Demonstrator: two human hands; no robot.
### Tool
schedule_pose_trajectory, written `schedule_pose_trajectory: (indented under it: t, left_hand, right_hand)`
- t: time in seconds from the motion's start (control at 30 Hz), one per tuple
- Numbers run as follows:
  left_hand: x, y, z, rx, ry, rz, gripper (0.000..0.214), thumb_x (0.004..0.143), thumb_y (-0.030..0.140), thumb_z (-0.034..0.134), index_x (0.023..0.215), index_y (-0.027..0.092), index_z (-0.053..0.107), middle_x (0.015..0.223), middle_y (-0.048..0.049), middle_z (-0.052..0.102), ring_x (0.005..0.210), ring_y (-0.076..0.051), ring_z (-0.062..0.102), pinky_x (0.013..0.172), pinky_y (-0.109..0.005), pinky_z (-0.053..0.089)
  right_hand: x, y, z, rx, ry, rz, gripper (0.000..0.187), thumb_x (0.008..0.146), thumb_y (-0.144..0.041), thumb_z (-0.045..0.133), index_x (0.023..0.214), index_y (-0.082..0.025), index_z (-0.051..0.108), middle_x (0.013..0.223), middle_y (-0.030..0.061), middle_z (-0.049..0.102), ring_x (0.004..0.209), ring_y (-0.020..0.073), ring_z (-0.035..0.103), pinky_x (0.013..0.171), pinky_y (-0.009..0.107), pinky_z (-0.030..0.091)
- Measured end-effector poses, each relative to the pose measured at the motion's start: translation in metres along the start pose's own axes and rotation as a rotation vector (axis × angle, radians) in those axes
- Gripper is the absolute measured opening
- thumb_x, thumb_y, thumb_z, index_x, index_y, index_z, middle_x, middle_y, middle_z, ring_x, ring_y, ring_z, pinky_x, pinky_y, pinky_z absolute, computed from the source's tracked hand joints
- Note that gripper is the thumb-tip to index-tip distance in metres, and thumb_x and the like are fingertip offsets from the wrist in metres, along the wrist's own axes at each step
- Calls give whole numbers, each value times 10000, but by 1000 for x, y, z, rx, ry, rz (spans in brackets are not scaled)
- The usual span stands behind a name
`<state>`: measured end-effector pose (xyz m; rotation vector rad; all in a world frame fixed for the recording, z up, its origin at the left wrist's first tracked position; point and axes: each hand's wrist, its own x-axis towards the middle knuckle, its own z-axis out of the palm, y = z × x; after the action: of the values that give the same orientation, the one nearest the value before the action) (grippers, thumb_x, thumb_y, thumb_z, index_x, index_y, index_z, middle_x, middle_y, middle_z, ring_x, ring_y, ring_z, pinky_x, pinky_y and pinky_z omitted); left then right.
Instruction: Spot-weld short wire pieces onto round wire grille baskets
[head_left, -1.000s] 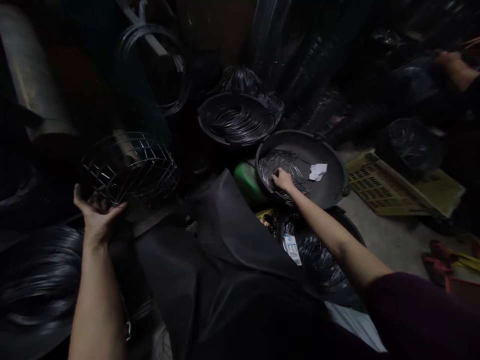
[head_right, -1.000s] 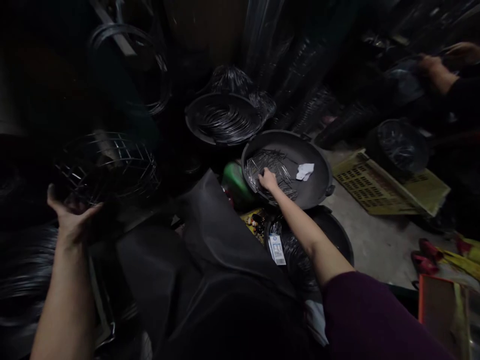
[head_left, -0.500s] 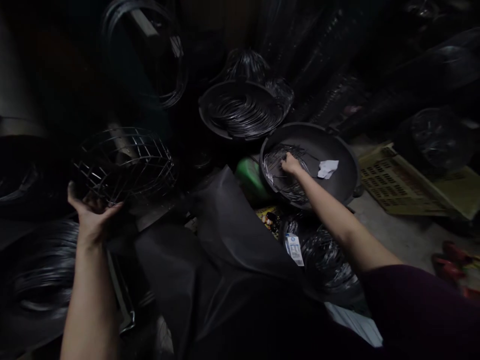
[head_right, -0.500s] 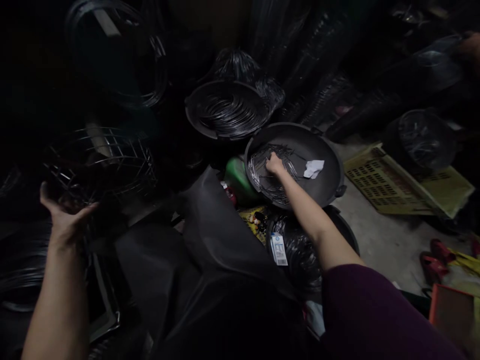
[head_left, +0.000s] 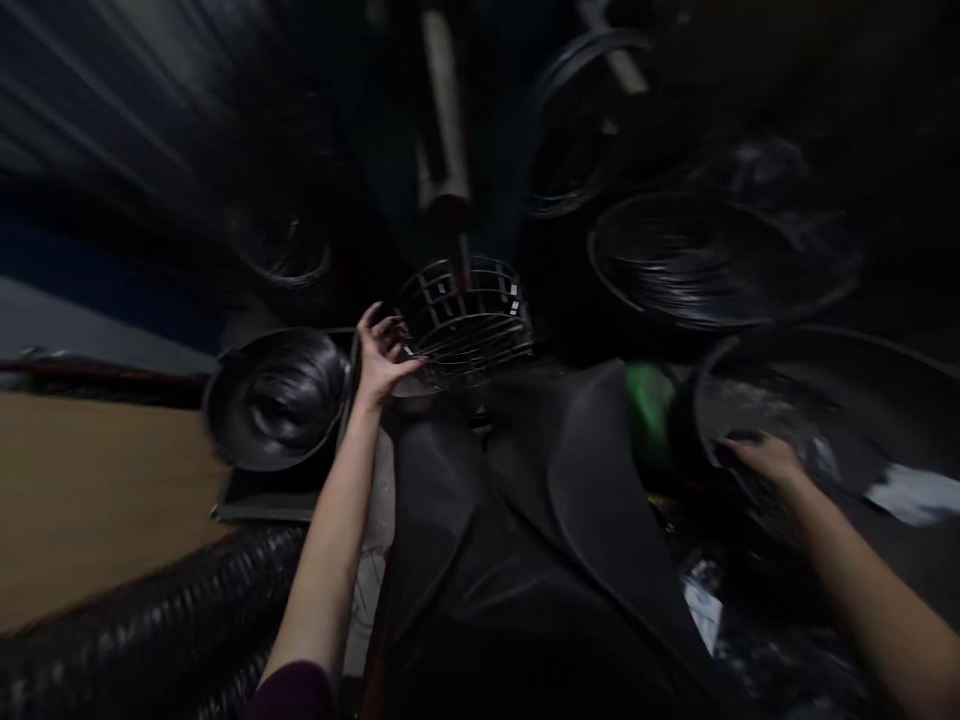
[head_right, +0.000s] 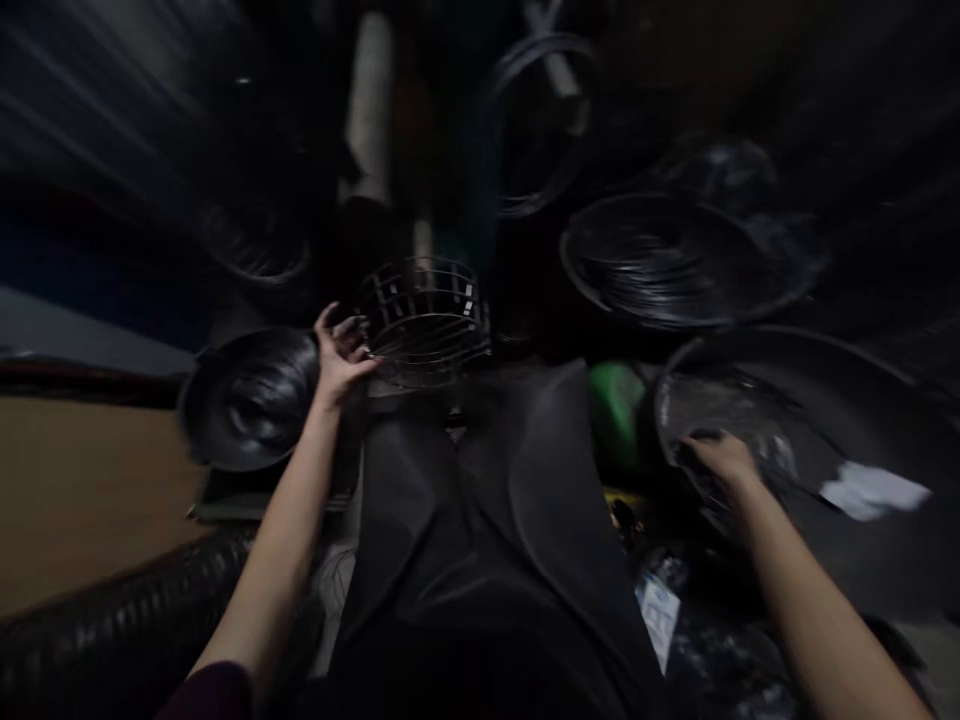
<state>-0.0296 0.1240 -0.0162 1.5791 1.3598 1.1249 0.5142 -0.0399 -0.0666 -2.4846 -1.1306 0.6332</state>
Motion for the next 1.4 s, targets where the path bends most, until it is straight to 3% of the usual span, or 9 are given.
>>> schedule_pose_trajectory:
  t: [0.13, 0.23, 0.33, 0.43, 0.57, 0.7, 0.9, 1.03, 1.4]
  left_hand:
    - [-18, 12, 2, 173, -18, 147, 1125, 575, 617, 861, 1426, 336, 180, 1398, -130, 459, 1345, -235, 507, 1075, -383, 467]
    - [-24, 25, 6, 252, -18, 274, 1006, 588, 510, 886, 1380, 283, 309, 1409, -135, 458, 1354, -253, 491, 1132, -405, 421]
    - [-24, 39, 12, 285, 39, 356, 867, 595, 437, 887, 1307, 251, 428, 1351, -119, 498, 1325, -267, 493, 1146, -425, 400]
    - [-23, 50, 15, 365, 28, 367, 774, 553, 406, 910, 1212, 236, 542, 1302, -111, 524, 1286, -292, 498, 1129, -450, 404]
    - [-25, 61, 22, 487, -75, 373, 674, 547, 405, 917, 1132, 231, 631, 1370, -132, 487, 1312, -325, 459, 1118, -468, 392]
    - [-26, 68, 32, 603, -190, 441, 595, 602, 420, 881, 1127, 242, 667, 1383, -142, 483, 1318, -347, 447, 1145, -534, 322]
    - [-26, 67, 29, 573, -226, 489, 597, 640, 387, 859, 1186, 233, 676, 1387, -149, 460, 1321, -342, 435, 1125, -529, 360]
    - [-32, 59, 22, 495, -206, 441, 660, 643, 394, 870, 1249, 240, 655, 1377, -139, 448, 1313, -332, 430, 1125, -518, 389]
    - [-17, 59, 23, 424, -157, 360, 738, 610, 391, 899, 1287, 257, 635, 1387, -130, 399, 1330, -343, 409, 1138, -524, 394]
  right_hand:
    - [-25, -31, -13, 178, 271, 151, 355, 670, -641, 570, 771, -318, 677, 1001, 316, 654, 1090, 434, 626, 745, 579, 390]
    - [-63, -77, -4, 407, 368, -58, 391, 709, -649, 618, 945, -342, 677, 1146, 253, 656, 1095, 355, 637, 851, 525, 430]
    - [-94, -120, 28, 403, -17, -252, 361, 692, -628, 657, 860, -310, 622, 956, 176, 695, 898, 322, 674, 830, 495, 494]
    - [-108, -154, 51, 474, -306, -289, 490, 626, -683, 677, 853, -259, 584, 816, 93, 680, 786, 290, 669, 773, 480, 541]
    - [-111, -211, 36, 572, -500, -461, 530, 661, -612, 749, 1007, -224, 647, 802, 42, 680, 748, 204, 657, 693, 339, 541]
    - [-103, -271, 23, 405, -709, -593, 445, 715, -585, 736, 855, -163, 731, 792, 55, 711, 753, 192, 658, 684, 294, 505]
    - [-111, -295, 38, -277, -261, -1021, 391, 918, -428, 607, 1207, -193, 724, 1106, 85, 736, 944, 260, 710, 725, 322, 484]
    - [-120, -288, 41, -571, -171, -1257, 502, 975, -398, 523, 1438, -205, 554, 1332, 73, 622, 972, 255, 716, 574, 298, 441]
    - [-102, -305, 38, -522, 65, -1486, 371, 1007, -308, 436, 1284, -267, 679, 1195, 30, 701, 657, 152, 689, 505, 267, 349]
